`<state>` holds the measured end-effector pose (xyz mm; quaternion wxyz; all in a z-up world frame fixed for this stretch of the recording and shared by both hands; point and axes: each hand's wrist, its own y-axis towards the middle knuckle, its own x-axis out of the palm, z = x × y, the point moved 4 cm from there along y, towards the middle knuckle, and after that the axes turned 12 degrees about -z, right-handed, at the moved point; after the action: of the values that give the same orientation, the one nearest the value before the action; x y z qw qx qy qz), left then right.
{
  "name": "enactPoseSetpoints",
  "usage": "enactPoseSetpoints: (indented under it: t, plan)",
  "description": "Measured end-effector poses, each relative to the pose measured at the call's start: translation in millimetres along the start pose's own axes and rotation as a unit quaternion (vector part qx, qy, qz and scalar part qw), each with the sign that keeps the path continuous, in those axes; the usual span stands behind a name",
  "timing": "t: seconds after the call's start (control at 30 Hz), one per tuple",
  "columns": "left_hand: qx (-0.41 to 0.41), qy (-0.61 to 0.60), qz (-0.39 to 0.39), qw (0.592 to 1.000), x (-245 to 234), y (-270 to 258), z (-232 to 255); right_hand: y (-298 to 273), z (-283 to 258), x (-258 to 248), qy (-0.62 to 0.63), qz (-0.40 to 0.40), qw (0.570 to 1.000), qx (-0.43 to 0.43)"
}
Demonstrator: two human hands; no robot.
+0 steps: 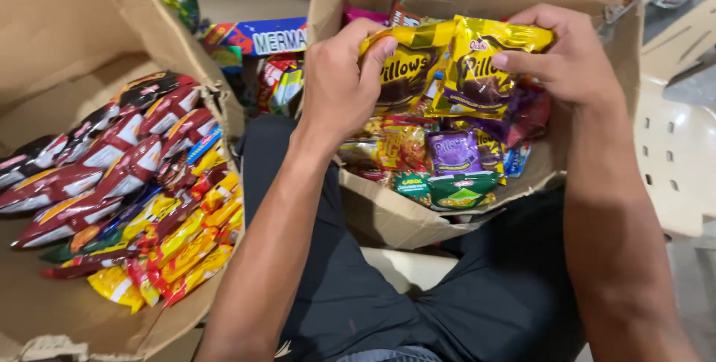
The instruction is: The person sits cross-legged and repeatedly picks up small snack packets from a cardboard box, briefly turns them over to view the back, and places them into a second box. The person handles various brands of crackers and chips one at a time.
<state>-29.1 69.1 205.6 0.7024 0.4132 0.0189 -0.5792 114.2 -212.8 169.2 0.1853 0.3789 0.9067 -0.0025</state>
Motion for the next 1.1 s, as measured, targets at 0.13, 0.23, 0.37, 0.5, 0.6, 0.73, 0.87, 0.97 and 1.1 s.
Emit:
enactPoseSetpoints:
  t: [0.13,0.23,0.37,0.5,0.6,0.73,0.87,0.97,1.1]
  plan:
    - [-0.006,-0.035,0.039,0.999,-20.5,-5.2,4.7,2.4,-34.8,16.4,0.056,0.001,0.998,-0.028]
    - [-0.024,-0.036,0.043,0.998,-13.6,-10.4,-5.8,3.8,-33.0,16.2,0.040,-0.002,0.999,-0.027]
    - [-0.084,-0.045,0.014,0.995,16.1,-14.8,-23.2,4.2,-5.5,10.7,-0.015,0.005,1.000,0.016]
    - [-0.104,-0.060,0.005,0.993,37.7,-12.2,-36.6,-7.7,14.2,3.0,-0.057,0.002,0.997,0.046]
    - [-0.103,-0.058,-0.015,0.993,56.9,-2.6,-48.2,-18.8,28.3,-5.9,-0.135,-0.003,0.990,0.034]
    - [-0.143,-0.038,-0.105,0.983,110.9,10.8,-94.1,-30.7,46.3,-12.6,-0.217,0.020,0.973,0.080]
    - [-0.208,-0.019,-0.199,0.957,180.9,-4.8,-169.7,-49.7,63.1,-13.1,-0.325,0.030,0.938,0.120]
    - [-0.255,0.040,-0.254,0.932,228.8,-36.2,-232.0,-58.8,61.9,-21.7,-0.333,0.041,0.932,0.138]
    - [-0.340,0.101,-0.319,0.879,240.0,-61.3,-194.5,-69.8,63.9,-27.5,-0.325,0.053,0.926,0.182]
